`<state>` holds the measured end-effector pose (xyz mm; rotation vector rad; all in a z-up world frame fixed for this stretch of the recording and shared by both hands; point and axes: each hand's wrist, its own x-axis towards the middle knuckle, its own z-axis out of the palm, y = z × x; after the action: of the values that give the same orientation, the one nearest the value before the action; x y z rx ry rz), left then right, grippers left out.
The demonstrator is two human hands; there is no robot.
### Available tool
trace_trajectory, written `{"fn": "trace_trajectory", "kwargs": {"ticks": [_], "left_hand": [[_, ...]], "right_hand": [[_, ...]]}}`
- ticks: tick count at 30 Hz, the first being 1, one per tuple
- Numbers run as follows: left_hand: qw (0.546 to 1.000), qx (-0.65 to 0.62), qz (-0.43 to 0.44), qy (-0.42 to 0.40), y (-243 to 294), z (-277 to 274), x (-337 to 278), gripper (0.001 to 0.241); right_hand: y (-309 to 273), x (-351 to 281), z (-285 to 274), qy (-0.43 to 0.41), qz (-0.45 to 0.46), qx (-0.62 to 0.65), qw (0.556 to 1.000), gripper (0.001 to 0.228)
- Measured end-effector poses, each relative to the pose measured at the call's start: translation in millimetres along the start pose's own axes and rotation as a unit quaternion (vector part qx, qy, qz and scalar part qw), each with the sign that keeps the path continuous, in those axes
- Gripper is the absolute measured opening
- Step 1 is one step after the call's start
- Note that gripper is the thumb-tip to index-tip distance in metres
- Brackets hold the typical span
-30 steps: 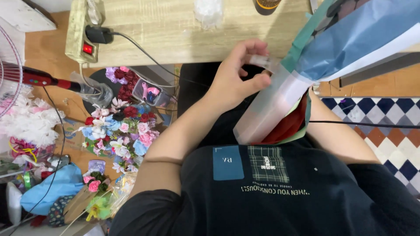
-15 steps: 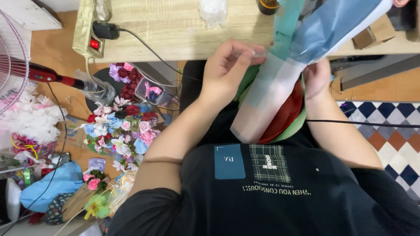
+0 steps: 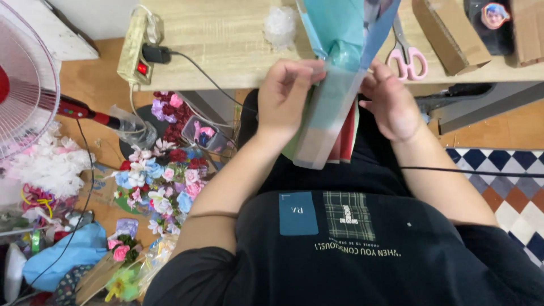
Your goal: The person is wrapping a gift using multiple layers of colored paper. They use scissors to trim the paper and a stapler to secure the layers. The person folds and staples green, red, and light green paper around the item.
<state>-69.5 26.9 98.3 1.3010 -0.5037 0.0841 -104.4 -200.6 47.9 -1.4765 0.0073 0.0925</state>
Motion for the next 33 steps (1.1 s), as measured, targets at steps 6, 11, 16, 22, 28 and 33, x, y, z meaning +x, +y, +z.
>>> {"fn": "trace_trajectory", "kwargs": {"ticks": [6,11,16,22,28,33], "left_hand": [[0.997,0.043,-0.014,-0.066,9,13,-10,0.015],[0.995,0.026,-0.019,-0.098,14,11,-9,0.016],[0.996,-0.017,-0.04,-0.082,18,10,-12,0.018],[0.992,0.06,-0.065,-0.084,27,6,-8,0.017],[0.997,0.051,-0.019,-0.061,30,-9,-2,0.02],[0.997,-0.008,-0.063,-0.054,30,-12,0,0.015]], "right_hand": [[-35,-7,30,0.021,-0.226,-0.087,0.97,0.058],[-23,-3,21,0.07,-0.2,-0.024,0.977,0.058],[-18,-4,18,0.041,-0.193,0.027,0.98,0.061],[-12,-3,8,0.036,-0.196,0.009,0.98,0.061],[0,3,-12,0.052,-0.142,0.156,0.976,0.062],[5,4,-20,0.037,-0.143,0.152,0.977,0.058]]}}
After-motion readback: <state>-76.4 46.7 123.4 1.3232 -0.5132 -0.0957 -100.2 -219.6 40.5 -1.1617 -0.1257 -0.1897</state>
